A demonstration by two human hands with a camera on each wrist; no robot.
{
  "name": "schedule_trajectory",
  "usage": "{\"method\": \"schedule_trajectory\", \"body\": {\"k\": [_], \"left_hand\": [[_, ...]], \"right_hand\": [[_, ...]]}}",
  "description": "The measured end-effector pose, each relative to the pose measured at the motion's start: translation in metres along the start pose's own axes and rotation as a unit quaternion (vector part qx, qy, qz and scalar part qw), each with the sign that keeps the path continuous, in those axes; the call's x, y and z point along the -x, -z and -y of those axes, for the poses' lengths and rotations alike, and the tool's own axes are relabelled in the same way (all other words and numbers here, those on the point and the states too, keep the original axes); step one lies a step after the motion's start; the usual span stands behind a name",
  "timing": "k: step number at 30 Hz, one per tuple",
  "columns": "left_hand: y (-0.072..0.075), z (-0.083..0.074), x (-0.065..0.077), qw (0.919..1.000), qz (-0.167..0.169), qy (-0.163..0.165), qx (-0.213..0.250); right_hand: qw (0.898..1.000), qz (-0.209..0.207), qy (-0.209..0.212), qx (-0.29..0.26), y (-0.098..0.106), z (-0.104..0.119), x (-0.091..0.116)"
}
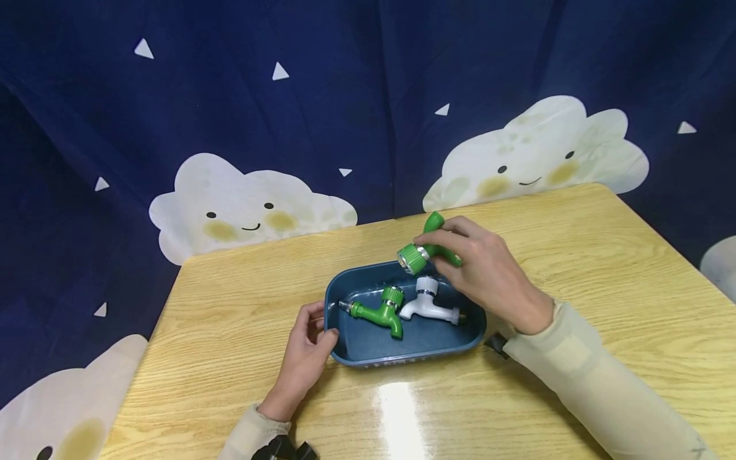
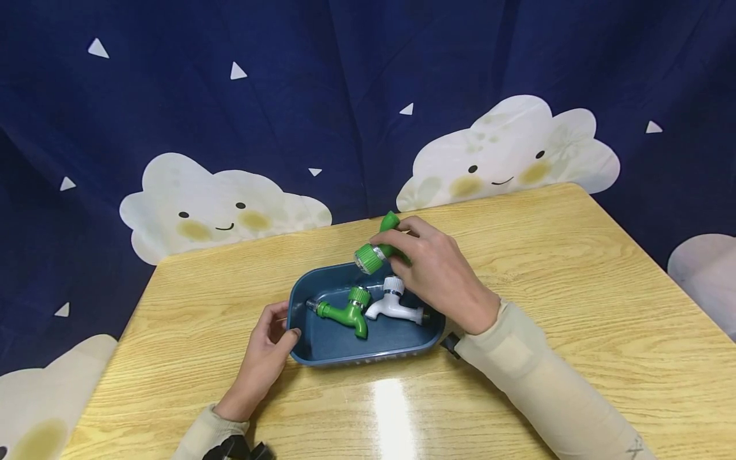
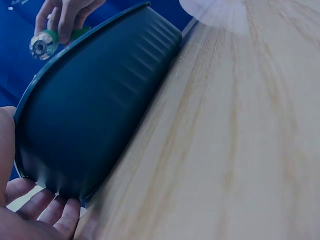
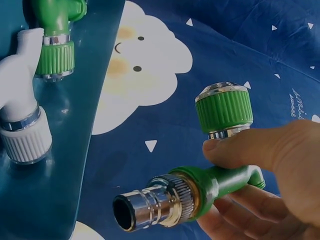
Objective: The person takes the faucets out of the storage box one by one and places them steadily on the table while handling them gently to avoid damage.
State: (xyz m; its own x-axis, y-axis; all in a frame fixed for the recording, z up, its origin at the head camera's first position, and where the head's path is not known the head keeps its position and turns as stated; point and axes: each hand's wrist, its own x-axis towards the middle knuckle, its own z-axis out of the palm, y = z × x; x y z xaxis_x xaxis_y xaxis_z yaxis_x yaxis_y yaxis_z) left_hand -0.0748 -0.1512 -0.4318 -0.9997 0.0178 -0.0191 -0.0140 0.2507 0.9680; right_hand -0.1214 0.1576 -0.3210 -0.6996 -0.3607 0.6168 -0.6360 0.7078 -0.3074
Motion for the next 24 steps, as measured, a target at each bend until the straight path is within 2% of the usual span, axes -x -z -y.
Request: {"method": "schedule_trajectory", "body": {"k": [24], "left_hand": [[-0.0002, 0.0002, 0.0002, 1.0000, -0.001, -0.003, 0.002]], "right_hand": [[1.000, -0.015, -0.002, 0.011, 0.0065, -0.0072, -0.0019]]}}
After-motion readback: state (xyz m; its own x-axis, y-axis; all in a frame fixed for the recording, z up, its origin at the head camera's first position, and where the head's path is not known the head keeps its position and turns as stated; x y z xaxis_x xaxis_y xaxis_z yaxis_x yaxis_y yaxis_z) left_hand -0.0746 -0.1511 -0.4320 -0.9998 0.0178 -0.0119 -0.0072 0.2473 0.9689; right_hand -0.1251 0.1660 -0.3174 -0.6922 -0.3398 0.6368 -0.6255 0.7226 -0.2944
